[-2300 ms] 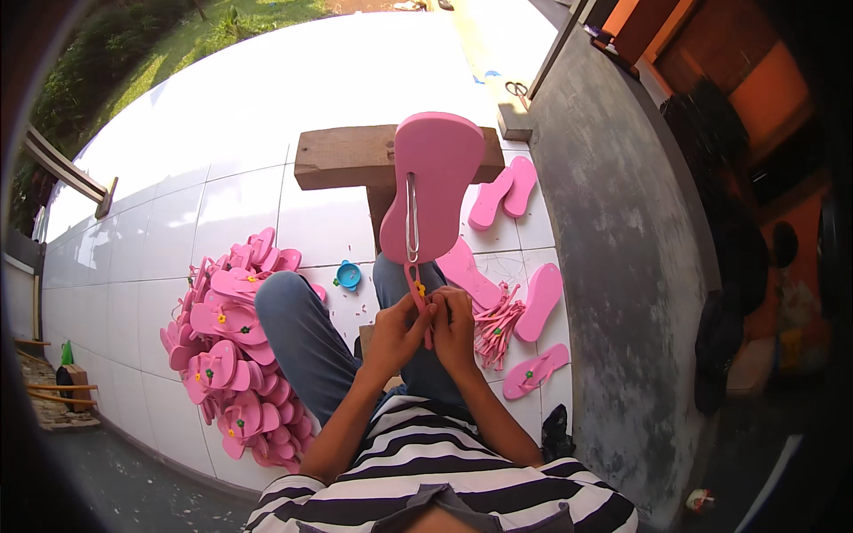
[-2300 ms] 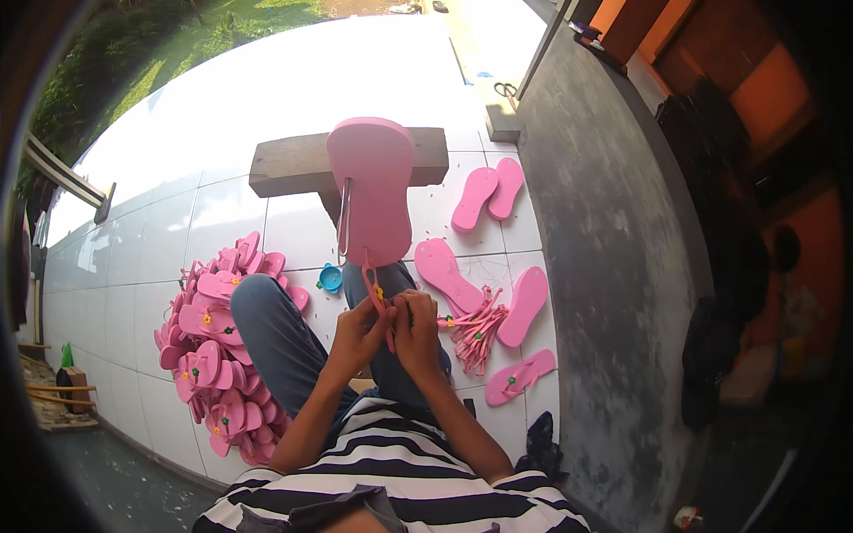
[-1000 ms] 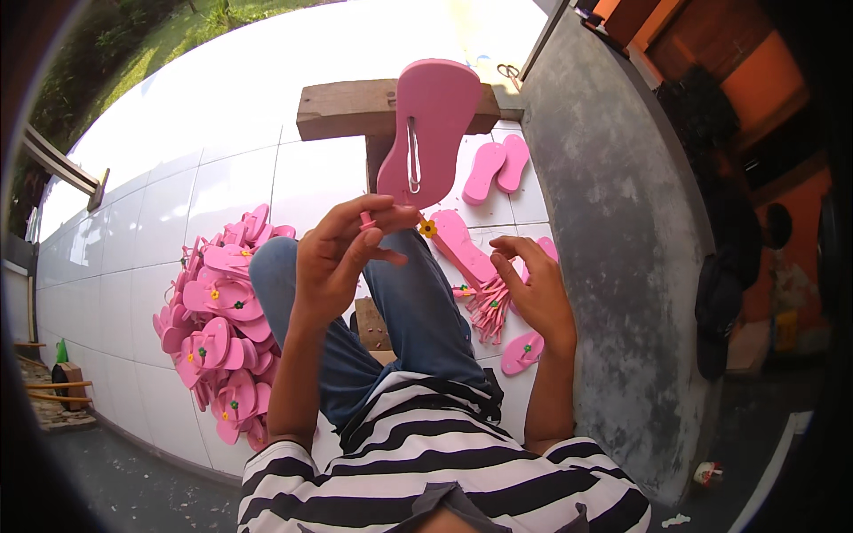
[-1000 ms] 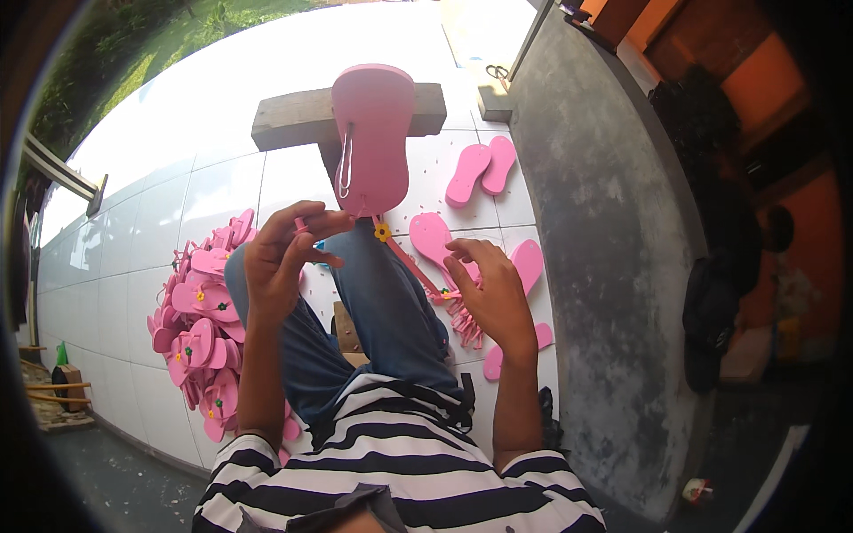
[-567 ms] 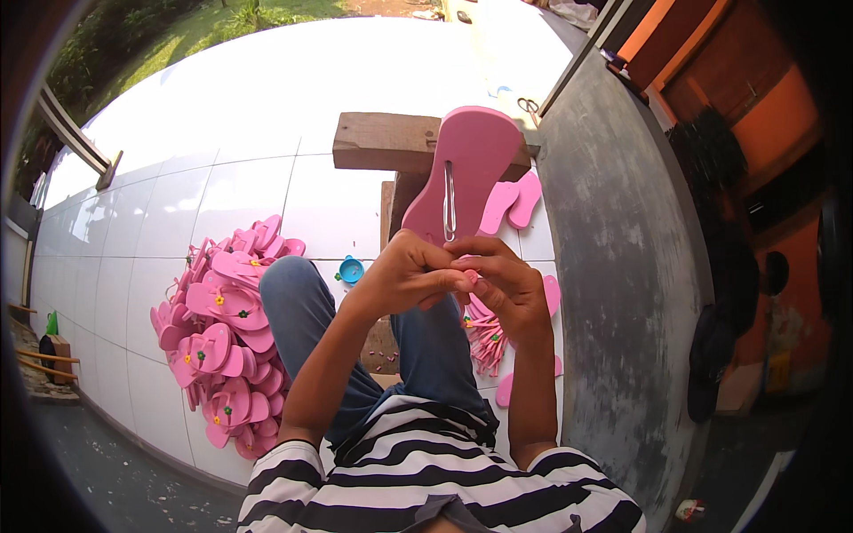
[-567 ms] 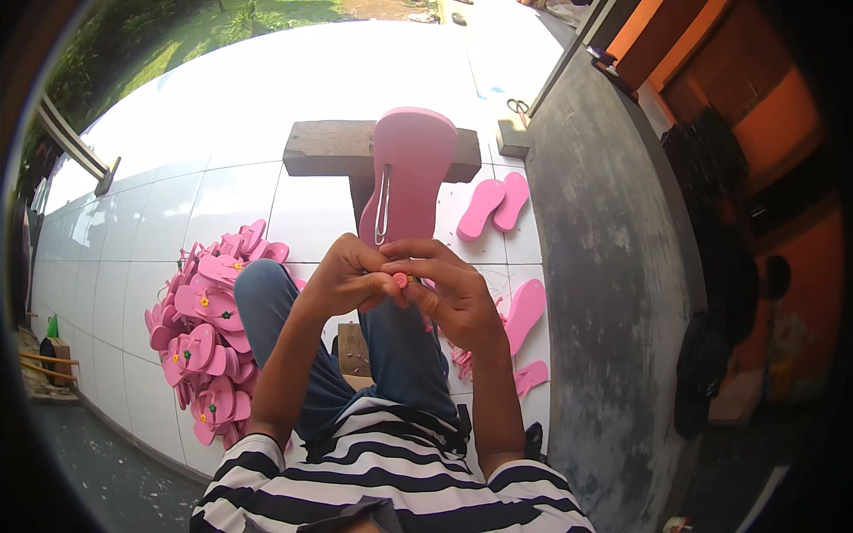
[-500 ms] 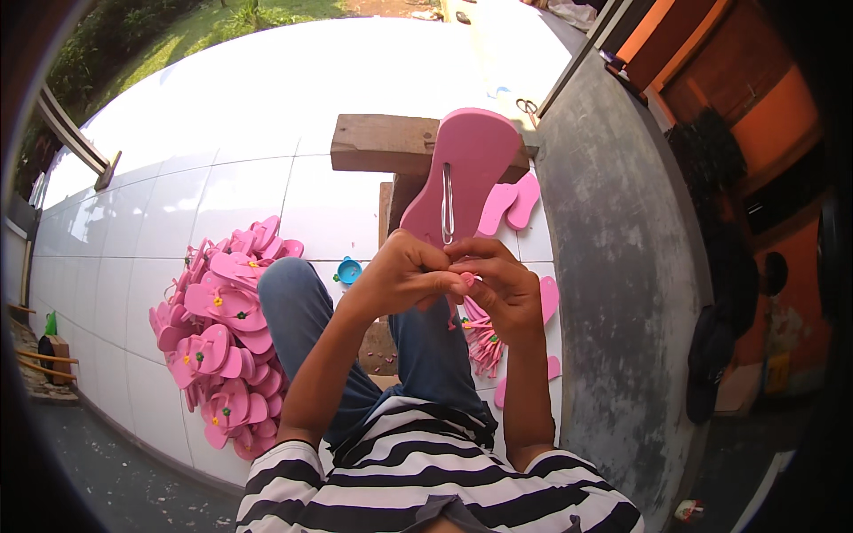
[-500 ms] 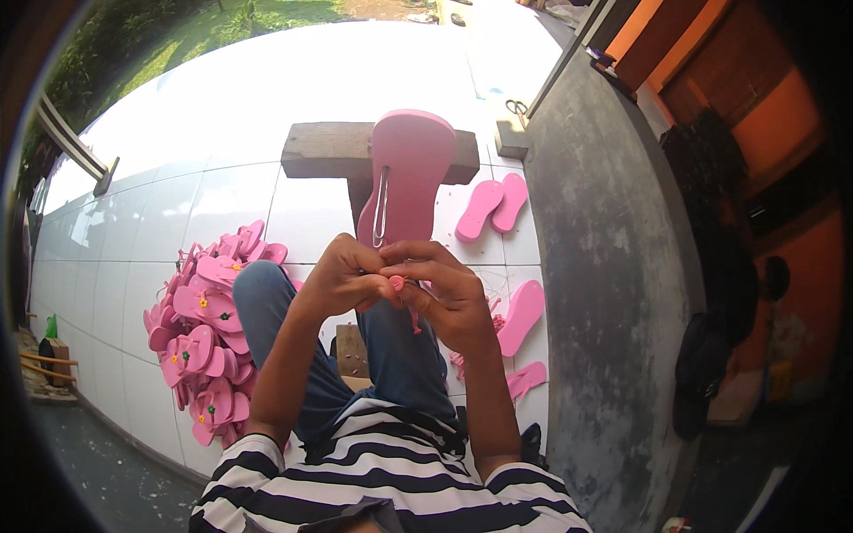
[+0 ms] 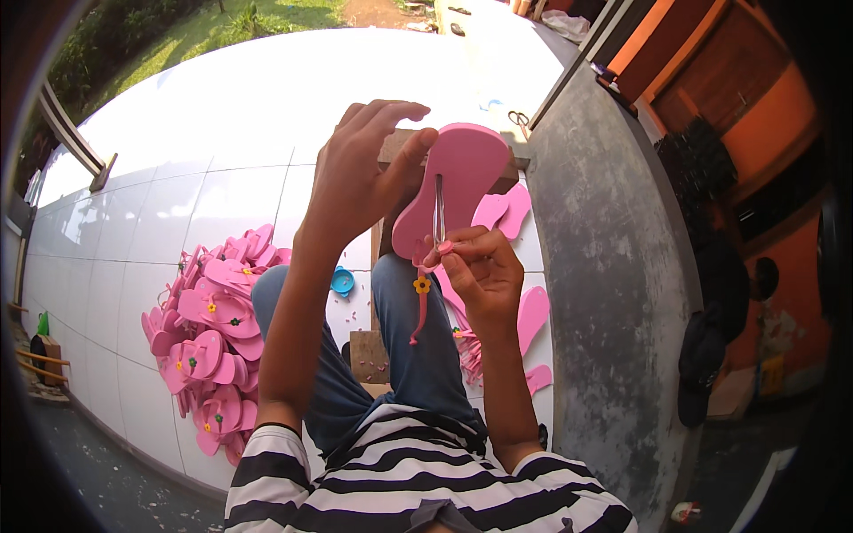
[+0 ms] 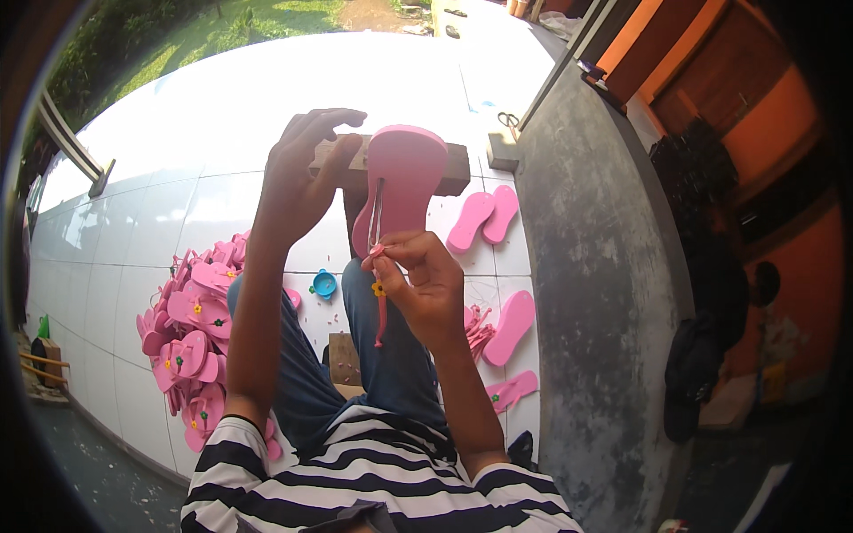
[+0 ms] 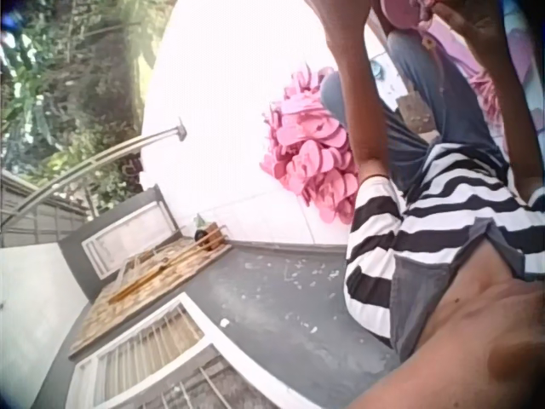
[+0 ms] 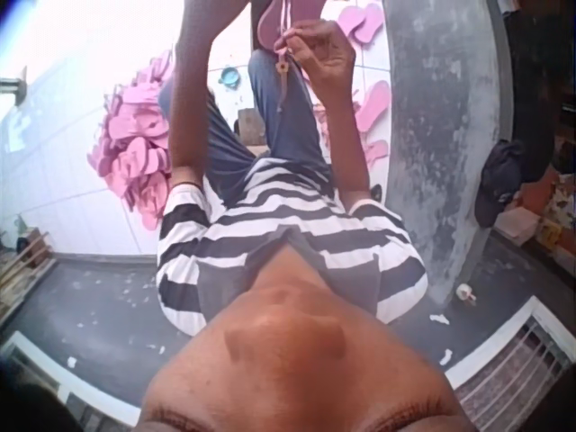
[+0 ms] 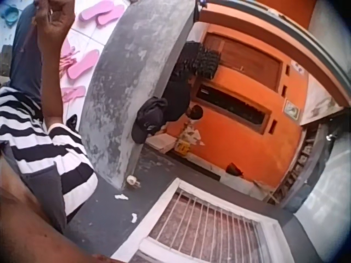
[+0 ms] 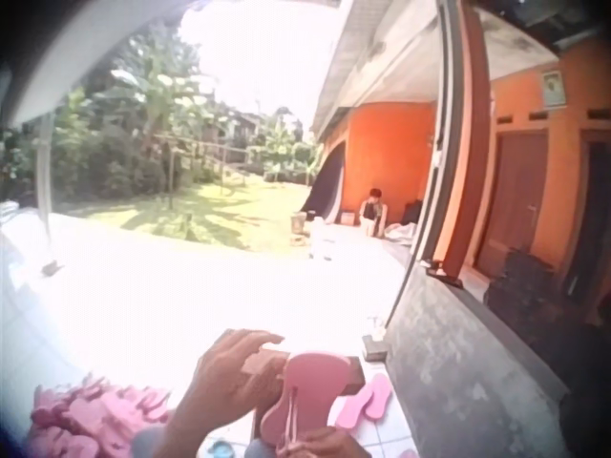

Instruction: The person assembles flip-flops by using a fixed metal hook to pull straps through pre-cut holes in pink soles, handling individual straps and completed soles.

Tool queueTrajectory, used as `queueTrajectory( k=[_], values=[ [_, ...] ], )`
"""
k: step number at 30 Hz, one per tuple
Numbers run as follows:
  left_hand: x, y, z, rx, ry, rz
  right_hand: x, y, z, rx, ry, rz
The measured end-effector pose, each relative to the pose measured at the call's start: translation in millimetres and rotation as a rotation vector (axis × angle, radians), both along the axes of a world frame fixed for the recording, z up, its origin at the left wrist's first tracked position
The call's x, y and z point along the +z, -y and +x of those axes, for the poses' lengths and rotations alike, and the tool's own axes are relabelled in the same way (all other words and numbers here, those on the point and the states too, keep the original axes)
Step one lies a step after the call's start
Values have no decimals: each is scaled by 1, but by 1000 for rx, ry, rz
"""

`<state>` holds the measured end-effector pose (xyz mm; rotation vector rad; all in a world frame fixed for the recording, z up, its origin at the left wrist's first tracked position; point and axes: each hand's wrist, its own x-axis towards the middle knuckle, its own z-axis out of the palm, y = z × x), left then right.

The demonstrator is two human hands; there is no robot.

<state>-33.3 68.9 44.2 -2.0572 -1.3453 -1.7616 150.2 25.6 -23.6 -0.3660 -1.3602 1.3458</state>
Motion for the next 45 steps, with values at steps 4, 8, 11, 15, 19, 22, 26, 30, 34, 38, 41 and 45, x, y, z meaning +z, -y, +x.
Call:
queueTrajectory(
  k=[4, 8, 11, 15, 19, 22, 26, 30, 34, 38, 41, 45],
  values=[
    [2, -11, 4, -177, -26, -423, -2, 1, -1, -24, 37, -6],
    [-12, -8, 9, -95, 14, -299, 2, 1, -4, -38, 100, -75],
    [-15, -4, 12, -121, 91, -293, 3, -9, -4, 11, 87, -131],
    [-14, 17, 17, -154, 158, -417, -1, -19, 1, 95, 60, -229],
    [-18, 56, 30, -183, 241, -419, 13, 8, 1, -130, 187, -154],
    [-23, 62, 31, -117, 181, -401, 13, 20, 9, -455, 393, 120],
    [-29, 49, 35, -472, 465, -416, 16, -12, 26, -520, 261, 215],
    [-24, 28, 38, -675, 505, -479, 26, -48, 14, 20, -108, -31],
    [-27, 23, 42, -683, 592, -620, 22, -58, 4, 125, -1, 87],
    [-26, 43, 57, -569, 621, -543, 9, -43, -1, 66, -2, -19],
    [-21, 56, 63, -516, 613, -554, 1, -28, -7, -16, -70, -86],
    [-23, 64, 59, -587, 717, -616, 8, -15, -7, -91, 60, -111]
  ],
)
